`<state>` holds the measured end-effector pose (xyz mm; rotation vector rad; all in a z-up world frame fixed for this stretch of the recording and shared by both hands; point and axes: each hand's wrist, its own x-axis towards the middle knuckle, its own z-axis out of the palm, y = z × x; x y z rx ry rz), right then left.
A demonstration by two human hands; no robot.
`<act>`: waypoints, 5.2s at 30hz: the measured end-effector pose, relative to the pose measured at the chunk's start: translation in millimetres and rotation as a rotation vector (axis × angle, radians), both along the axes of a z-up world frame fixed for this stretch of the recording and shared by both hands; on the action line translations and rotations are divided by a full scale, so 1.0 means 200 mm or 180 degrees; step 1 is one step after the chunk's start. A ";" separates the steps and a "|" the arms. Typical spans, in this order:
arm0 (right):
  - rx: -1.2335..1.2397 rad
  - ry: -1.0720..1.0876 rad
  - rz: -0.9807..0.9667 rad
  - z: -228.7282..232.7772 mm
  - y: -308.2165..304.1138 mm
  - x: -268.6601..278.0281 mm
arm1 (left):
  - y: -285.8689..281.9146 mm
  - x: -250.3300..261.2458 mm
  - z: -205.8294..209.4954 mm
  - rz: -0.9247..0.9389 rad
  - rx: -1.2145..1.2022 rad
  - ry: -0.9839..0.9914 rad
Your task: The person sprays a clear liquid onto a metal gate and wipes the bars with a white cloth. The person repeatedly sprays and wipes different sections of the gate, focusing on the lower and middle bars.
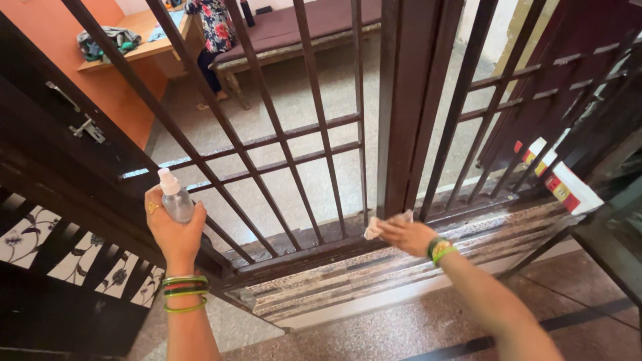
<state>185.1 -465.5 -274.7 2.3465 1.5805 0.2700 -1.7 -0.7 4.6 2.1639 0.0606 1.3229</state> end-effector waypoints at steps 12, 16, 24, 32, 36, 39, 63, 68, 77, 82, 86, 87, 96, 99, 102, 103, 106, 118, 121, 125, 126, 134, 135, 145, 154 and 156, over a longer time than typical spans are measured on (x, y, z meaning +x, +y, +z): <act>0.2071 -0.3532 -0.0074 1.81 0.10 0.05 | 0.02 0.00 -0.01 -0.0026 0.0035 0.0072; 0.1901 -0.3426 -0.0207 1.77 0.17 0.00 | 0.01 0.00 -0.02 0.0005 0.0026 0.0028; 0.1348 -0.2395 0.0463 0.98 0.15 0.07 | -0.01 -0.02 0.01 -0.0080 -0.0033 0.0062; -0.1398 -0.1246 0.0305 0.13 0.21 -0.05 | -0.02 -0.03 0.02 -0.0138 -0.0055 0.0037; 0.0247 -0.0361 0.0266 0.05 0.13 -0.06 | -0.02 -0.01 0.03 -0.0144 0.0013 0.0014; 0.0188 0.0755 -0.0243 0.39 0.04 0.01 | 0.00 -0.02 0.00 -0.0103 0.0170 0.0013; 0.2942 0.0706 -0.1397 -0.28 0.06 -0.29 | -0.67 -0.27 -1.04 -0.1560 -0.1150 0.0039; 0.4798 0.4168 -0.2226 -0.24 0.62 -0.81 | -0.88 -0.40 -1.26 -0.2491 -0.3221 0.1702; 0.4435 0.3934 -0.0771 0.18 0.74 -1.10 | -0.91 -0.48 -1.31 -0.1566 -0.0533 0.1277; 0.5245 0.4058 -0.1113 0.14 0.74 -1.08 | -0.94 -0.47 -1.35 -0.1755 -0.2074 0.1371; 0.6157 0.4143 -0.2096 0.22 0.63 -0.94 | -0.81 -0.47 -1.41 -0.1483 -0.2607 0.1638; 0.6271 0.3863 -0.1830 0.24 0.59 -0.92 | -0.77 -0.47 -1.41 -0.1493 -0.2388 0.1481; 0.6304 0.2257 -0.1183 0.44 0.24 -0.66 | -0.66 -0.47 -1.27 -0.1320 -0.2457 0.1183; 0.6459 0.2067 -0.1343 0.55 0.20 -0.61 | -0.62 -0.49 -1.23 -0.1407 -0.2341 0.1035; 0.6713 0.2023 -0.1541 0.66 0.18 -0.56 | -0.57 -0.48 -1.22 -0.1329 -0.2136 0.0891; 0.6823 0.2026 -0.1576 0.69 0.18 -0.55 | -0.56 -0.48 -1.21 -0.1272 -0.2059 0.0841; 0.6888 0.1954 -0.1218 0.74 0.19 -0.53 | -0.52 -0.51 -1.20 -0.1133 -0.1634 0.0633; 0.6839 0.2394 -0.0710 0.85 0.43 -0.49 | -0.43 -0.63 -1.12 -0.0785 -0.1962 0.0635; 0.6512 0.2065 -0.0746 0.88 0.48 -0.50 | -0.41 -0.64 -1.10 -0.0903 -0.1766 0.0428; 0.6535 0.1409 -0.0638 0.88 0.50 -0.49 | -0.41 -0.67 -1.11 -0.0921 -0.2285 0.0685; 0.6587 0.1304 -0.0631 0.89 0.49 -0.48 | -0.40 -0.67 -1.11 -0.0900 -0.2153 0.0611; 0.6770 0.1713 -0.0773 0.85 0.41 -0.46 | -0.36 -0.69 -1.20 -0.0879 -0.2350 0.0549; 0.6732 0.1656 -0.0839 0.84 0.40 -0.45 | -0.35 -0.68 -1.21 -0.0882 -0.2354 0.0524; 0.6612 0.1598 -0.0641 0.86 0.55 -0.45 | -0.21 -0.72 -1.19 -0.0765 -0.2390 0.0401; 0.6315 0.1757 0.0128 1.21 1.00 -0.47 | -0.08 -0.84 -1.24 -0.0698 -0.2465 0.0269; 0.6112 0.1637 0.0337 1.24 1.15 -0.51 | -0.04 -0.89 -1.26 -0.0578 -0.2770 0.0446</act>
